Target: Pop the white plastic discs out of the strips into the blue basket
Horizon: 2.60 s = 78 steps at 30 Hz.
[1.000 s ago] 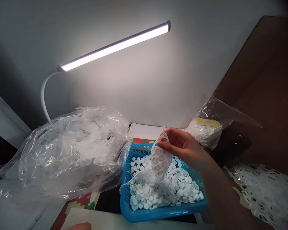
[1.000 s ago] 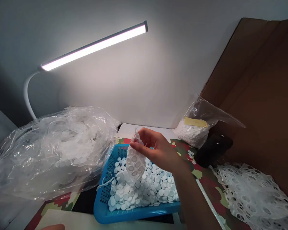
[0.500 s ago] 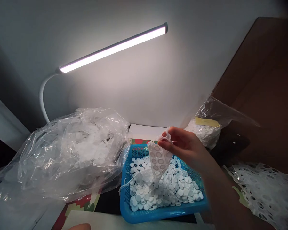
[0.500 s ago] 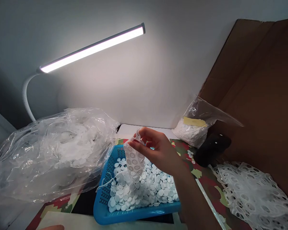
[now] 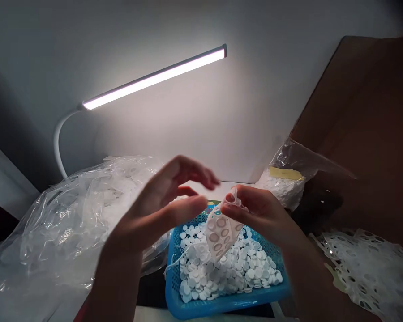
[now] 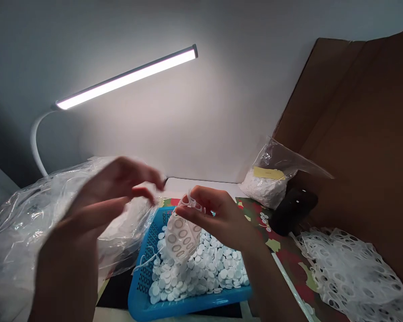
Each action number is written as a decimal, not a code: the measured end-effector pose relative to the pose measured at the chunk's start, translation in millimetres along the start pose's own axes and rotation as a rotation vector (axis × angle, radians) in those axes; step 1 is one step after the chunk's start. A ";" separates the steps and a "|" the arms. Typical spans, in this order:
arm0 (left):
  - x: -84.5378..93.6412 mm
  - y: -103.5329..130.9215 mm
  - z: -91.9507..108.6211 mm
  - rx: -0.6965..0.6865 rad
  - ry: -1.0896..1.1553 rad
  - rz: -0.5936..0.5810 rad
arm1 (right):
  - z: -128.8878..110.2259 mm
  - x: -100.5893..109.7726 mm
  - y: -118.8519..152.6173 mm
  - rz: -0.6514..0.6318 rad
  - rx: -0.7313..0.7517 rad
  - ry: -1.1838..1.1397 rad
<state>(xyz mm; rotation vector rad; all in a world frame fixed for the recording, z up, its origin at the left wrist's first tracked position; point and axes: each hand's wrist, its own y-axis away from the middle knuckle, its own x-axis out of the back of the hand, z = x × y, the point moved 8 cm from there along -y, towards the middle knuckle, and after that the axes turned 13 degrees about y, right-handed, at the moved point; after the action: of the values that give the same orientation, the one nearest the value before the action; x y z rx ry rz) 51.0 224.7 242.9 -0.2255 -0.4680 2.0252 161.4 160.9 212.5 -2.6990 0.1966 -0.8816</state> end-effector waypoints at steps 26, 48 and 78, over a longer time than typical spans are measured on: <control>-32.6 -28.9 -64.8 0.176 0.198 -0.110 | 5.8 0.7 -2.6 0.095 -0.059 -0.043; -8.7 -32.5 -59.0 0.141 0.186 0.107 | 6.0 -9.1 -11.2 -0.023 0.070 -0.364; -19.3 -27.4 -53.4 0.102 0.006 -0.006 | 17.9 -21.3 -17.5 -0.090 0.026 -0.387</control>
<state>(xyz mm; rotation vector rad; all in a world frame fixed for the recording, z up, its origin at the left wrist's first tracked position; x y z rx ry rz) 101.0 231.7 205.1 -0.1678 -0.3594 2.0358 155.6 186.3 192.4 -2.8046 -0.0211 -0.3652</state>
